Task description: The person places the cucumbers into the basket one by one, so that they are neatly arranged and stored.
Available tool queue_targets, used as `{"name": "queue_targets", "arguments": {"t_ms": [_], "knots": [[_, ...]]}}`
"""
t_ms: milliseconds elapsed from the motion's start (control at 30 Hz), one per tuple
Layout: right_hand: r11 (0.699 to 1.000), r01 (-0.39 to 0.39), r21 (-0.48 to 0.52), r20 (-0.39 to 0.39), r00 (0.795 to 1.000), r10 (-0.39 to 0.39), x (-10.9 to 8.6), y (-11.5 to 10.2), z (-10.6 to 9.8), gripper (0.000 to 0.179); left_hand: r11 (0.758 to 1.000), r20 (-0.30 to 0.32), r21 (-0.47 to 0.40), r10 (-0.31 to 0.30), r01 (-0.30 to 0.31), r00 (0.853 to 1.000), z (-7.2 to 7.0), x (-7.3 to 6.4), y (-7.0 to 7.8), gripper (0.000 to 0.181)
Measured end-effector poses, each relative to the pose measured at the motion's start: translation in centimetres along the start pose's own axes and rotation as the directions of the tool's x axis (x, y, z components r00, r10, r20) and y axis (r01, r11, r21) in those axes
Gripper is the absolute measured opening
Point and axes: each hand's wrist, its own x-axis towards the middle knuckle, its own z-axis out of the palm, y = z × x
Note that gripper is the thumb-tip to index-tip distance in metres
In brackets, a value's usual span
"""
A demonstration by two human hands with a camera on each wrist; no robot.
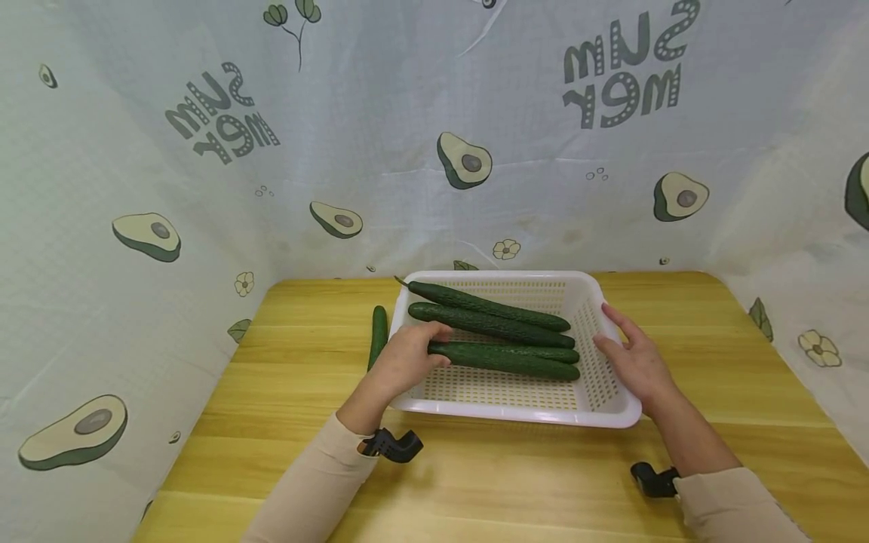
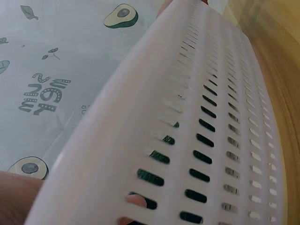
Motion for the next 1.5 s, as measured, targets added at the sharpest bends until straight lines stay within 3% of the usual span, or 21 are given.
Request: {"name": "queue_targets", "arguments": {"t_ms": [200,633,767,933,1067,1167,1500], "knots": [[1.0,-0.001,-0.008,-0.006,1.0,0.001,0.1,0.0,0.0,0.072,0.999,-0.064,0.041,0.014,-0.012,0.998,0.1,0.1,-0.3,0.043],[1.0,-0.005,-0.022,-0.004,1.0,0.005,0.1,0.1,0.0,0.072,0.997,-0.135,-0.041,0.06,-0.066,0.989,-0.4,-0.5,-1.3,0.041],[1.0,-0.006,-0.027,-0.005,1.0,0.006,0.1,0.0,0.1,0.073,0.992,-0.204,-0.078,0.082,-0.1,0.975,-0.8,-1.2,-2.1,0.039],[0.999,-0.008,-0.035,-0.011,1.0,0.008,0.0,-0.1,0.1,0.072,0.987,-0.331,-0.104,0.086,-0.126,0.94,-1.2,-2.0,-3.9,0.038],[1.0,-0.009,-0.029,-0.013,1.0,0.008,0.0,-0.1,0.1,0.072,0.986,-0.396,-0.135,0.036,-0.097,0.918,-1.5,-2.5,-5.7,0.039],[1.0,-0.007,-0.028,-0.014,1.0,0.007,0.0,-0.2,0.2,0.072,0.984,-0.415,-0.173,-0.024,-0.053,0.909,-1.7,-2.8,-7.2,0.042],[1.0,0.002,-0.012,-0.015,1.0,-0.002,0.1,0.1,0.1,0.072,0.96,-0.371,-0.261,-0.196,0.1,0.908,-1.4,-3.9,-11.0,0.053]]}}
